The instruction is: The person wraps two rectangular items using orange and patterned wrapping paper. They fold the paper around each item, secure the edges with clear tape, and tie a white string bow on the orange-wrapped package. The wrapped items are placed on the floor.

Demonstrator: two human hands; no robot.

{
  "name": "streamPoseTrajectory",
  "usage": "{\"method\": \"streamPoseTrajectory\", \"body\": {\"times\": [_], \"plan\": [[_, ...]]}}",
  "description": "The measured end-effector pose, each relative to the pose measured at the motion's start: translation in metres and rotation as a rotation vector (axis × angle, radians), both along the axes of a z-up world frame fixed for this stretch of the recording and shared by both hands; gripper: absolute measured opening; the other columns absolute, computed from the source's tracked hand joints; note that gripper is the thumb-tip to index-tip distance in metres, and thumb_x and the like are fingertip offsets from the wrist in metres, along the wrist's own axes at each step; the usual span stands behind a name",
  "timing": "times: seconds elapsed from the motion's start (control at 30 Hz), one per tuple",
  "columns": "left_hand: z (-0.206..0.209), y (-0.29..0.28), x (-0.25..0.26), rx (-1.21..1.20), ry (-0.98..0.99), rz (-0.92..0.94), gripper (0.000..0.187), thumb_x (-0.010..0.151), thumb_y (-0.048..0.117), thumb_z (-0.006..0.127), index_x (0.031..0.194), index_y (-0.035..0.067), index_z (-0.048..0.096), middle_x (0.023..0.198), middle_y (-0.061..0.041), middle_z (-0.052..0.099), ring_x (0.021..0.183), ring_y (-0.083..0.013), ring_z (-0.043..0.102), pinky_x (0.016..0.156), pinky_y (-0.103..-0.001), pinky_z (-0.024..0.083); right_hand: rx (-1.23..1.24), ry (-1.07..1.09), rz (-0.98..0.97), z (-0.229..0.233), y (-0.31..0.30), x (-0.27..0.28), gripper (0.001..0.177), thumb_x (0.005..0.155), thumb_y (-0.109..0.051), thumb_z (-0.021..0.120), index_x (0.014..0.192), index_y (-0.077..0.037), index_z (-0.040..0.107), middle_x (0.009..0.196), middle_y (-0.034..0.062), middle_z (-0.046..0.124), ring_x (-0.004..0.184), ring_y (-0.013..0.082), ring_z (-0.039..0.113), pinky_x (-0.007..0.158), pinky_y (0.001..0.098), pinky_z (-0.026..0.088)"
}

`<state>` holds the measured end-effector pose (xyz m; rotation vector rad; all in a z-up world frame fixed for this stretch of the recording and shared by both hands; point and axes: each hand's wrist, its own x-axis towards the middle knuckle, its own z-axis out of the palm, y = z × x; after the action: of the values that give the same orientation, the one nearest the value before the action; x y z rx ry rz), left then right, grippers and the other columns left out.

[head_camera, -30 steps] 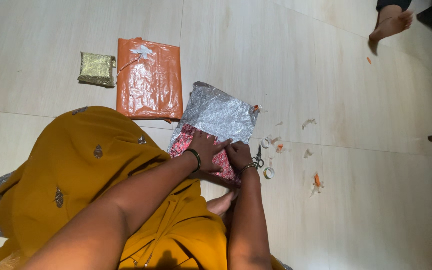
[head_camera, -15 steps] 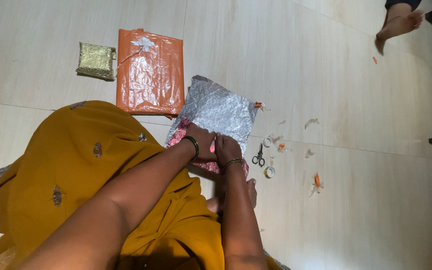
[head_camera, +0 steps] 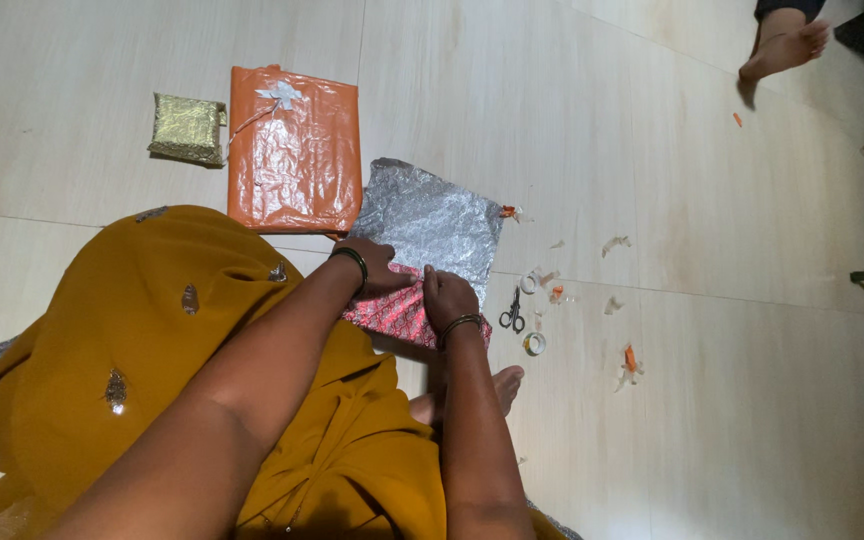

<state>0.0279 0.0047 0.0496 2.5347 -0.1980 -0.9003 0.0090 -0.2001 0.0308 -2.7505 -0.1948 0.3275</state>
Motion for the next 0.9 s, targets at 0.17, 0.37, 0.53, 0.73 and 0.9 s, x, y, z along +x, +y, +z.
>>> {"method": "streamPoseTrajectory", "body": {"times": [0.17,0.37,0.53,0.73,0.9], "plan": [[0.002,0.006,0.002,-0.007,-0.015,0.169,0.075,0.095,0.071,0.045,0.128,0.006,0.063,0.129,-0.017,0.068,0.123,-0.0316,0.065,0.103,-0.048,0.051,-0.016,0.056,-0.038,0.0,0.0,0.001,0.06,0.103,-0.05,0.038,0.09,-0.005,0.075,0.098,0.0243,0.072,0.095,0.0445,0.067,0.088,0.0526,0.051],[-0.004,-0.025,-0.025,-0.192,-0.674,0.143,0.027,0.093,0.028,0.062,0.104,0.005,0.071,0.111,-0.017,0.068,0.108,-0.0374,0.064,0.094,-0.049,0.052,0.008,0.077,-0.06,0.006,0.003,0.0,0.059,0.103,-0.052,0.039,0.094,-0.007,0.077,0.097,0.0235,0.073,0.094,0.0445,0.068,0.088,0.0513,0.052],[-0.015,-0.078,-0.077,0.176,-0.383,-0.21,0.084,0.093,0.036,0.057,0.157,-0.003,0.019,0.163,-0.021,0.019,0.153,-0.0341,0.012,0.121,-0.049,0.012,0.048,0.142,-0.075,0.004,-0.002,0.003,0.056,0.101,-0.053,0.04,0.103,-0.012,0.078,0.1,0.0226,0.074,0.097,0.0435,0.069,0.09,0.0496,0.053],[-0.016,-0.067,-0.085,0.132,-0.317,-0.226,0.092,0.099,0.061,0.04,0.163,0.007,0.001,0.172,-0.014,0.002,0.159,-0.0313,-0.002,0.124,-0.058,0.001,0.039,0.14,-0.009,-0.007,-0.009,0.012,0.059,0.104,-0.052,0.037,0.105,-0.009,0.076,0.105,0.0244,0.073,0.1,0.0448,0.067,0.092,0.0515,0.051],[-0.009,-0.07,-0.087,0.203,-0.31,-0.259,0.093,0.099,0.061,0.04,0.164,0.008,-0.001,0.172,-0.016,0.002,0.157,-0.0363,-0.002,0.122,-0.061,0.001,0.073,0.167,-0.023,-0.012,-0.012,0.01,0.058,0.104,-0.05,0.036,0.105,-0.007,0.075,0.104,0.0252,0.072,0.1,0.0456,0.067,0.091,0.0517,0.051]]}}
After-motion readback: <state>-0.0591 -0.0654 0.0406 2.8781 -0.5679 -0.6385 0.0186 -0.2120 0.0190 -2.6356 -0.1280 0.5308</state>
